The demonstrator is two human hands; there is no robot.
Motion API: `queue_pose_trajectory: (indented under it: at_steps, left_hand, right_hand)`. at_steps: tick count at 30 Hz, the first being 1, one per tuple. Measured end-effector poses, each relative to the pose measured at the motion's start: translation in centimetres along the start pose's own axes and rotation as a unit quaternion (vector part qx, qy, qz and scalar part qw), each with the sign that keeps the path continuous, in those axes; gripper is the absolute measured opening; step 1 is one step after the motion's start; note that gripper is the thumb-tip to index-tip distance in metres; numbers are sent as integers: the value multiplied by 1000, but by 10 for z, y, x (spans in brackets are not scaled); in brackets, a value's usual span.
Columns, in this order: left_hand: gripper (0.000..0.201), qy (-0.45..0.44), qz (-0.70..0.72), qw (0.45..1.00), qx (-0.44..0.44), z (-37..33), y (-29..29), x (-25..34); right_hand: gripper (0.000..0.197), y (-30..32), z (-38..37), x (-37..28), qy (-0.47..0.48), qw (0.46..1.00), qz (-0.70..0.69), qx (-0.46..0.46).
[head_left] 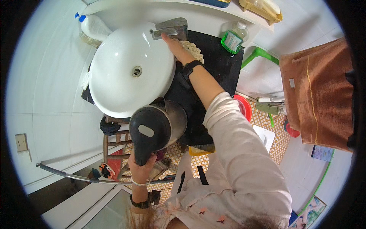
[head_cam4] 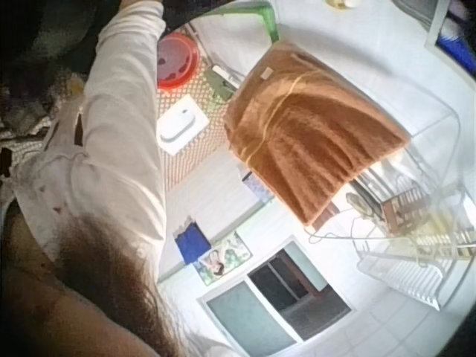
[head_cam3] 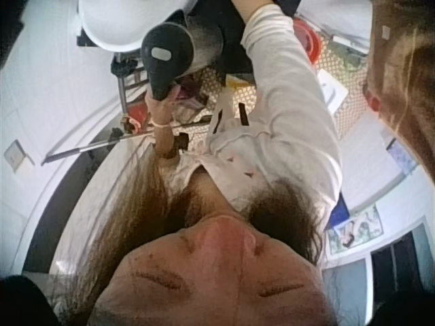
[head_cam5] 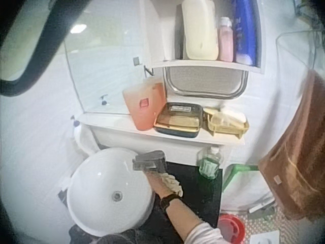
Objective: The person pours liquid from a blue bottle into a red basin, then uses a cloth to wipe the sink, faucet, and surrounding countertop. They move a small wooden stool and a purple bag out of the bathroom, then return to wipe the shower wall and rinse the cloth in the basin.
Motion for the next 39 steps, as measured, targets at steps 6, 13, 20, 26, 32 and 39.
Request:
queue_pose_trajectory:
  at_steps: [6, 13, 20, 26, 32, 39]
  left_hand:
    - [28, 11, 43, 999, 6, -1, -3, 4]
    - [26, 1, 35, 999, 22, 0, -3, 4]
    - [25, 5, 17, 1000, 11, 0, -3, 8]
    - [25, 9, 32, 999, 6, 0, -2, 4]
    - [24, 10, 72, 997, 30, 2, -3, -5]
    - [27, 24, 81, 996, 32, 0, -1, -11]
  right_hand:
    - [55, 11, 52, -16, 79, 948, 302, 54]
    - [45, 23, 66, -15, 213, 718, 657, 87]
    - [39, 21, -12, 17, 67, 685, 725, 32]
    - [37, 21, -13, 17, 50, 691, 720, 46]
    - [48, 28, 63, 1, 149, 674, 721, -69]
    - [50, 29, 122, 16, 177, 654, 732, -73]
Point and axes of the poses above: each hand's wrist, its own z-axis away from the middle knuckle, its own y-axis out of the back of the hand, x = y × z, the point moved 4 cm from there along -z, towards the middle knuckle
